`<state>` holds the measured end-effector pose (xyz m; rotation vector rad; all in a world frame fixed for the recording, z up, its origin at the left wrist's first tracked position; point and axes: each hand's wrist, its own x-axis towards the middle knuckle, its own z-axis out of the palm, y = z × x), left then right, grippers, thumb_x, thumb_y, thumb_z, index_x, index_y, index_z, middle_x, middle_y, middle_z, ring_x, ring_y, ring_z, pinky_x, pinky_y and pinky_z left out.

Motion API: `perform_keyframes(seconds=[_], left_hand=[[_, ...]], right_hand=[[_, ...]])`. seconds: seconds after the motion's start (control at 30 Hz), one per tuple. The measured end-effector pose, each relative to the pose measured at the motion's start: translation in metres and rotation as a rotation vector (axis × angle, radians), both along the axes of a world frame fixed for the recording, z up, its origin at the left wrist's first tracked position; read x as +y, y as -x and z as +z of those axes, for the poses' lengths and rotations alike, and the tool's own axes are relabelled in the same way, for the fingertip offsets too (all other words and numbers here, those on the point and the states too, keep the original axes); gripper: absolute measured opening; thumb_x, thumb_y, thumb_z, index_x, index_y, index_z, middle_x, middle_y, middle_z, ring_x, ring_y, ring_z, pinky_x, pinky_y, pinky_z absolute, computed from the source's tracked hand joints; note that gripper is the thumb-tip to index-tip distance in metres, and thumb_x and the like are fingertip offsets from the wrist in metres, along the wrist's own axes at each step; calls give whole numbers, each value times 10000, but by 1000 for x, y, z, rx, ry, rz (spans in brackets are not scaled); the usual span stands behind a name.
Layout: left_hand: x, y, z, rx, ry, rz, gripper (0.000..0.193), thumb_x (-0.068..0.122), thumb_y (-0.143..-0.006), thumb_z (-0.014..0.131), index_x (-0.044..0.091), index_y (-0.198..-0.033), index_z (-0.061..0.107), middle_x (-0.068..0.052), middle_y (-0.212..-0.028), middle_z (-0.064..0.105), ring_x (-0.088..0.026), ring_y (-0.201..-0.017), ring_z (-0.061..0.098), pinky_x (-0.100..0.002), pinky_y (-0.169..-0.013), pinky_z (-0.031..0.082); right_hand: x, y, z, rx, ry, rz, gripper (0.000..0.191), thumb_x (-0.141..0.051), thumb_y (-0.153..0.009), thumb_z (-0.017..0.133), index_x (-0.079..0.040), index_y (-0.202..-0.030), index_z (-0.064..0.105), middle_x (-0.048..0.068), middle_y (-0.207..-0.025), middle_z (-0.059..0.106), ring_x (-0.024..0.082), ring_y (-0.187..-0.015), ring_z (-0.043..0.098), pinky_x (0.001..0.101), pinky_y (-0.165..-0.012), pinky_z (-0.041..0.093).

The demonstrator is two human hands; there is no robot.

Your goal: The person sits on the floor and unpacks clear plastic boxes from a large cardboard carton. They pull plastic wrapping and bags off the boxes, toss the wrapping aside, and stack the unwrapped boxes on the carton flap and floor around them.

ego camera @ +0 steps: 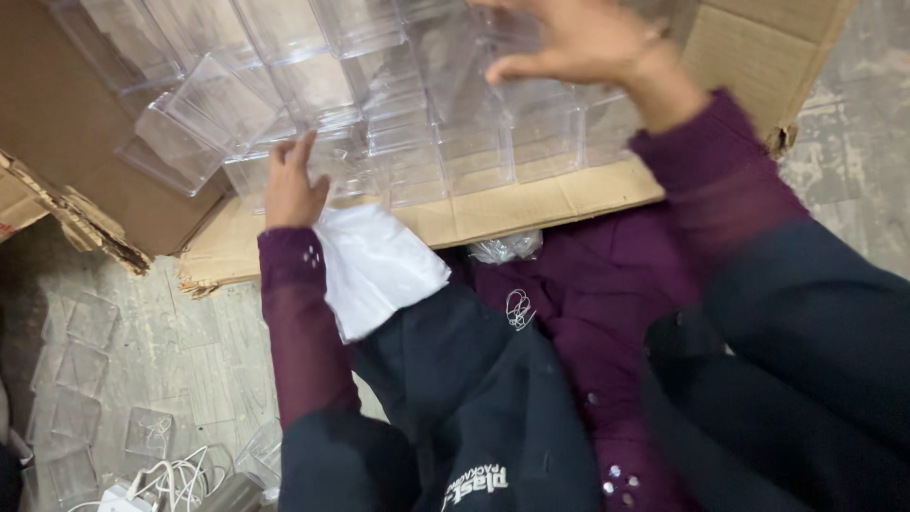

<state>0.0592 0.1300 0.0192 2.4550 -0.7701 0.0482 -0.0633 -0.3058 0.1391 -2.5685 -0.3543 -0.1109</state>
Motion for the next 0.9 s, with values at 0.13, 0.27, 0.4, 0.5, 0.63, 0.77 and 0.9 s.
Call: perform_keyframes(seconds=[0.13,0.27,0.4,0.5,0.63,0.77,0.9], left_hand=[[-10,-20,-24,87,-179,71,584,46,-786,767,210,-1325,612,-221,-1366,511,-457,-1048,614,-518,-826,513],[-5,-22,-33,-44,-250,166,484,-43,-903,634,259,-1276,690,-147,-1316,604,-393,-1061,666,-485,-873,548],[17,-18,-27,-64,-152,74,425,40,-891,713,197,-1286,700,-175,-1193,612,-412,-1025,646,-494,-864,526],[24,-15,-24,-85,-51,-19,390,55,-903,725,91,-1286,665,-172,-1208,642,-421,-1083,636,-489,-917,508],[25,-14,-16,-56,22,-88,649,188,-792,861,-12,-1352,601,-229,-1157,628,-421,-1031,617,-471,-866,498],[35,-10,25,-70,-96,-76,498,329,-837,948,69,-1175,693,-163,-1138,688,-329,-1046,650,-435,-922,506],[46,11,91,75,217,0,460,298,-977,869,27,-1246,613,-94,-1182,693,-215,-1085,641,-365,-997,517]], right_hand=[[-7,59,-2,318,269,-35,797,-464,-822,782,-271,-1543,502,175,-1351,626,370,-1220,604,488,-1052,487],[12,93,-43,102,224,7,733,-340,-829,785,-195,-1508,547,222,-1451,557,426,-1322,490,507,-1095,399],[5,99,-59,84,126,41,739,-315,-844,782,-174,-1524,528,215,-1486,522,421,-1348,485,490,-1120,391],[8,97,-58,114,75,29,723,-318,-859,781,-188,-1520,519,172,-1494,541,389,-1367,489,467,-1155,394],[25,96,-46,72,112,-15,764,-325,-807,816,-154,-1497,537,195,-1486,509,404,-1402,428,507,-1157,356],[43,101,-18,-128,81,32,737,-312,-830,830,-111,-1482,552,197,-1546,461,413,-1476,362,535,-1206,319],[82,100,13,-206,-135,31,642,-261,-963,806,-174,-1526,512,137,-1588,488,347,-1551,377,455,-1286,367]])
